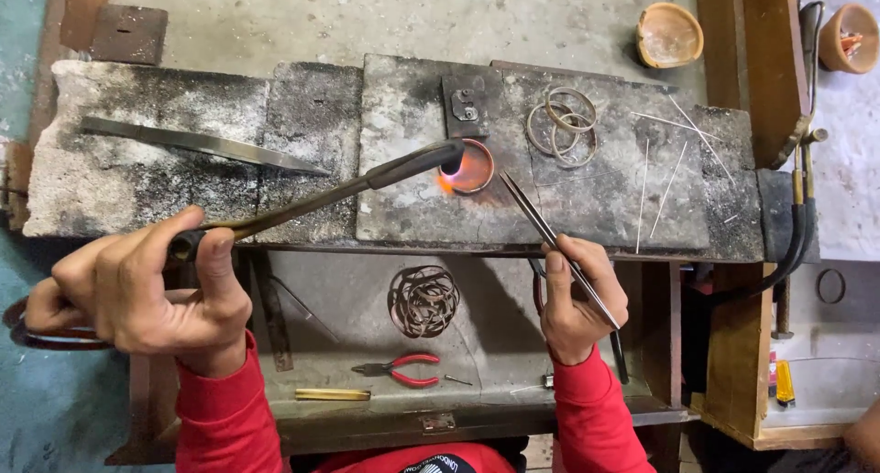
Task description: The person uses a handheld torch to heat a metal ring held with tweezers on a workbench. The ring is repeatedly heated until it glows orange, then briefly set down before being reheated. The process is repeated several times on the same ring.
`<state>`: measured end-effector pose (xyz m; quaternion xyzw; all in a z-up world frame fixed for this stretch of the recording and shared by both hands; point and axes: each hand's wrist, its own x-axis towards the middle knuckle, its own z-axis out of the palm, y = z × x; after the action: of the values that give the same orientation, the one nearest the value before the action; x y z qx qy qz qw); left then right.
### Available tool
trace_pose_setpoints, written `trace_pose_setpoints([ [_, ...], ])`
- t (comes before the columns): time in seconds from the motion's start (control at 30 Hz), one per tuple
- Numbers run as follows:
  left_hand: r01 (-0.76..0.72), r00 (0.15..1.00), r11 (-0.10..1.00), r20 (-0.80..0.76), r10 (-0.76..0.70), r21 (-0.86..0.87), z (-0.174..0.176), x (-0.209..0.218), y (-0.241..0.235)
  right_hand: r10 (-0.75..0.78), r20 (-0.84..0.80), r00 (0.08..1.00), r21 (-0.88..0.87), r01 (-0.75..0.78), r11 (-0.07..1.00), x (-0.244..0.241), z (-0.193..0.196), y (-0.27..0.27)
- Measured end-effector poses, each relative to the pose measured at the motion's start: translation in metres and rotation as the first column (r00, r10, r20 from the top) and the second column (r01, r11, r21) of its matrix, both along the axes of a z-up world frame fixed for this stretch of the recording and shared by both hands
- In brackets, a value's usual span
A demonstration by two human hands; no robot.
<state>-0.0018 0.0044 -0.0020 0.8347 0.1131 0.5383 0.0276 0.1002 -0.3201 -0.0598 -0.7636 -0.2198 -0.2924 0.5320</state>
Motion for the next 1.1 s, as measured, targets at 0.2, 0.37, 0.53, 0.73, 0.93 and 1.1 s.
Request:
trace_pose_setpoints([
  [0.2,0.026,1.0,0.999,0.004,-0.026,-0.04,0.001,0.004,-0.006,0.003,-0.015,1.0,-0.005,-0.003,1.0,-0.002,0.002,-0.001],
  [0.37,0.041,0.999,0.997,0.011,-0.041,-0.061,-0.004,0.007,-0.009,0.008,-0.025,1.0,0.005,-0.008,1.0,-0.002,0.002,-0.001],
  [0.53,0.062,0.998,0.995,0.01,-0.061,-0.081,-0.006,0.01,-0.016,0.009,-0.012,1.0,-0.004,-0.009,1.0,-0.001,0.002,-0.001],
  [0.73,-0.024,0.995,0.983,0.086,0.041,-0.181,-0.011,0.017,-0.024,0.024,-0.043,0.999,-0.012,-0.025,1.0,0.005,0.016,0.001],
  [0.93,-0.015,0.995,0.976,0.093,0.036,-0.217,-0.011,0.014,-0.012,0.083,-0.01,0.996,-0.11,-0.084,0.99,0.022,0.047,0.013],
  [1.1,-0.086,0.987,0.978,0.12,0.11,-0.19,-0.022,0.013,0.003,0.121,-0.061,0.991,-0.177,-0.13,0.976,0.029,0.057,0.022],
])
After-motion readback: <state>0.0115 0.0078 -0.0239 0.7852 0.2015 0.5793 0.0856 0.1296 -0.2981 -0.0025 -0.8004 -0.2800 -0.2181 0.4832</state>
